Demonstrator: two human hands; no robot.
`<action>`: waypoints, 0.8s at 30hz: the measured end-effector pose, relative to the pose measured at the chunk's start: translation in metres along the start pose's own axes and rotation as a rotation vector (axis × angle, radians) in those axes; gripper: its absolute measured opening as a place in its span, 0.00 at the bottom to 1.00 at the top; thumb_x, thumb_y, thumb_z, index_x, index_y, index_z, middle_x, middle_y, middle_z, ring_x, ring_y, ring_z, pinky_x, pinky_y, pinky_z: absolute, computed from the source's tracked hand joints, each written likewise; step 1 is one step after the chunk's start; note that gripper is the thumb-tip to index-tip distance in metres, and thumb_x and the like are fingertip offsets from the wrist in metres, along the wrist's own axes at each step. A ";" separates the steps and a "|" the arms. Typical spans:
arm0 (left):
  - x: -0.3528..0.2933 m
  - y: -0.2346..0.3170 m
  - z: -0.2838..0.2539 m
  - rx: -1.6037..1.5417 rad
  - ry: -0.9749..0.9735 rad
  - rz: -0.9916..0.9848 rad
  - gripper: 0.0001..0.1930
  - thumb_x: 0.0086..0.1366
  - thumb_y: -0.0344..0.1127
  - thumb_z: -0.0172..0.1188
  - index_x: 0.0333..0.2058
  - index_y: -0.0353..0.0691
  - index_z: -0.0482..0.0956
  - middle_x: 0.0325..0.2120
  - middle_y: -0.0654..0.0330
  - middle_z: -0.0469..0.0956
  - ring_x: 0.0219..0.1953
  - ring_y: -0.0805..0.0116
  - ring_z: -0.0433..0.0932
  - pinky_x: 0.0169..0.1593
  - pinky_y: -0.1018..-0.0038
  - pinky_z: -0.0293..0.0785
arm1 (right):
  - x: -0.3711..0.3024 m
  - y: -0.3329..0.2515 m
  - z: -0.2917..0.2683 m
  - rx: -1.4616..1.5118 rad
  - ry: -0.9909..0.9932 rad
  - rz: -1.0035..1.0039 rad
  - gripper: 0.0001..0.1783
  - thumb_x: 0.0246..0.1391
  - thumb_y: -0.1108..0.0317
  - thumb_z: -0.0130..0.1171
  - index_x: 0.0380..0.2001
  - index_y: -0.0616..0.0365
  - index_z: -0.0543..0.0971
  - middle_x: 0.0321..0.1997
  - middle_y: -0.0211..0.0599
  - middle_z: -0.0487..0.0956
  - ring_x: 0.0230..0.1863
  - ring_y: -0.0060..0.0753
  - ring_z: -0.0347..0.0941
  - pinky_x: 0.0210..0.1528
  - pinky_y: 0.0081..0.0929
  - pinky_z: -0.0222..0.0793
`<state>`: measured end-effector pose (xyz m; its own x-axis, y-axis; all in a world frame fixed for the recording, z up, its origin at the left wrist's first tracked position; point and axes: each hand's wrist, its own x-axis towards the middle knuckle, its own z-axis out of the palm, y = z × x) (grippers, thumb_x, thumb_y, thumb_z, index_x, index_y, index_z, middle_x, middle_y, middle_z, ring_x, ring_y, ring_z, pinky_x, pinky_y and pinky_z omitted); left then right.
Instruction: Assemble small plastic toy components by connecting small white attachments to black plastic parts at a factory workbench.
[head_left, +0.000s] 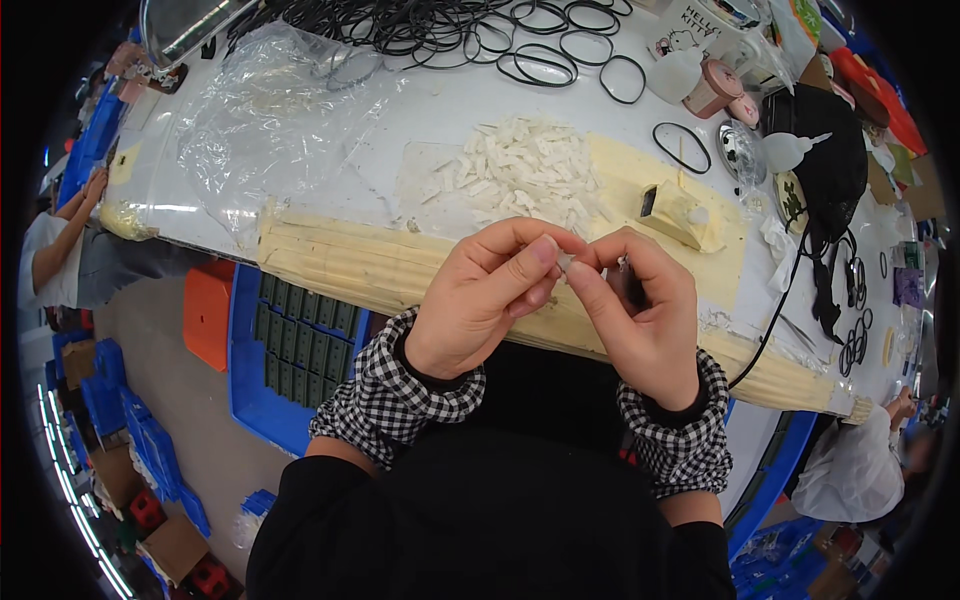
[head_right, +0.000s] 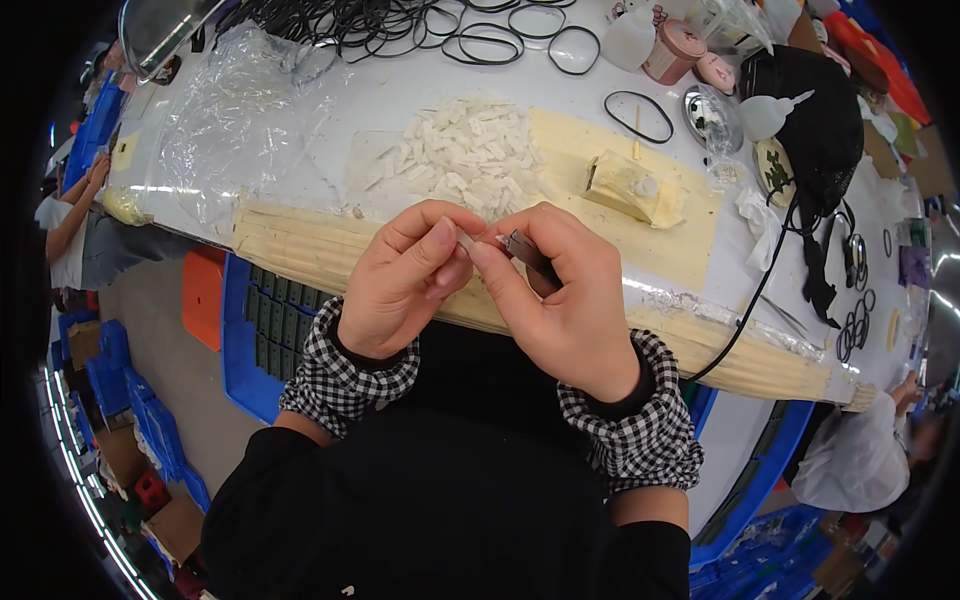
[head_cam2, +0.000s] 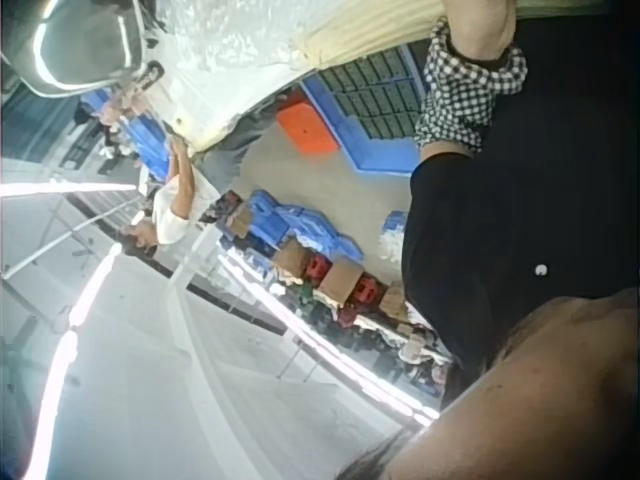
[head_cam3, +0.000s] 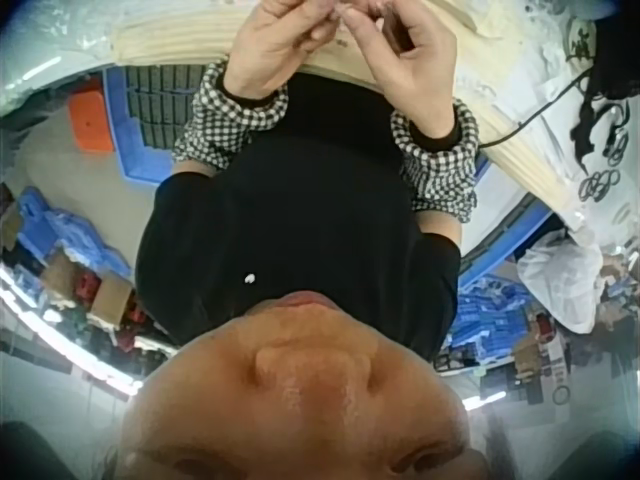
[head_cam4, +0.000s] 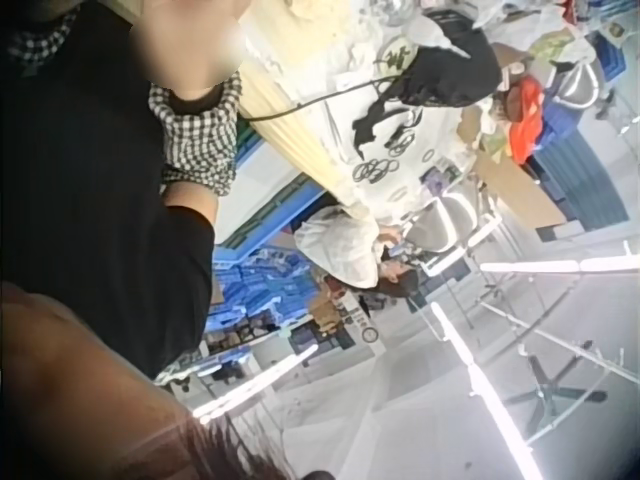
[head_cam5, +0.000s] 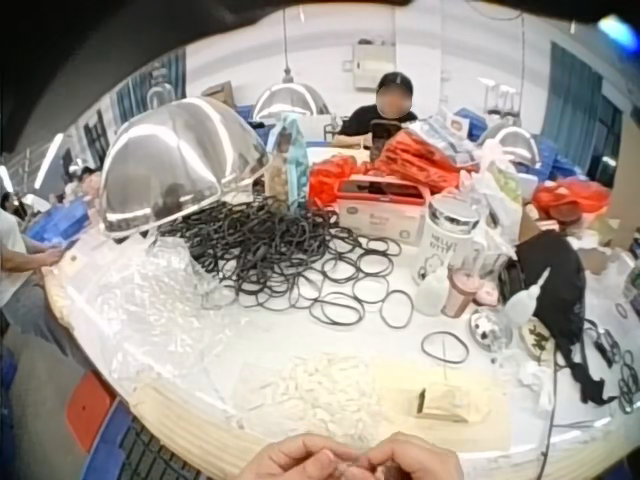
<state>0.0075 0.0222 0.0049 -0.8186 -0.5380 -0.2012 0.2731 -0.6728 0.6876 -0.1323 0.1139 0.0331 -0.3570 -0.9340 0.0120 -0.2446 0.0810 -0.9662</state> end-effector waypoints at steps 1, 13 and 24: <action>0.000 -0.001 -0.001 -0.018 -0.021 0.004 0.08 0.68 0.34 0.53 0.38 0.35 0.75 0.23 0.70 0.68 0.24 0.84 0.61 0.28 0.87 0.58 | -0.001 0.002 -0.001 0.070 -0.025 0.054 0.05 0.52 0.72 0.60 0.28 0.62 0.76 0.21 0.24 0.71 0.20 0.10 0.59 0.19 0.13 0.50; 0.001 -0.004 -0.014 -0.105 -0.061 -0.039 0.08 0.67 0.37 0.53 0.34 0.38 0.73 0.23 0.70 0.68 0.23 0.83 0.60 0.29 0.86 0.58 | 0.002 0.001 -0.002 -0.282 -0.076 -0.280 0.15 0.49 0.60 0.65 0.32 0.59 0.74 0.21 0.30 0.70 0.18 0.24 0.64 0.20 0.21 0.58; 0.000 0.000 -0.011 -0.141 -0.071 -0.136 0.08 0.67 0.37 0.54 0.30 0.40 0.72 0.20 0.71 0.67 0.22 0.84 0.60 0.28 0.86 0.57 | 0.001 0.007 0.002 -0.677 -0.021 -0.406 0.17 0.49 0.52 0.61 0.25 0.53 0.70 0.21 0.31 0.69 0.22 0.35 0.70 0.21 0.29 0.64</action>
<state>0.0130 0.0164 -0.0024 -0.8848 -0.4039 -0.2325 0.2220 -0.8039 0.5517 -0.1322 0.1125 0.0260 -0.1063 -0.9418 0.3188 -0.8501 -0.0802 -0.5205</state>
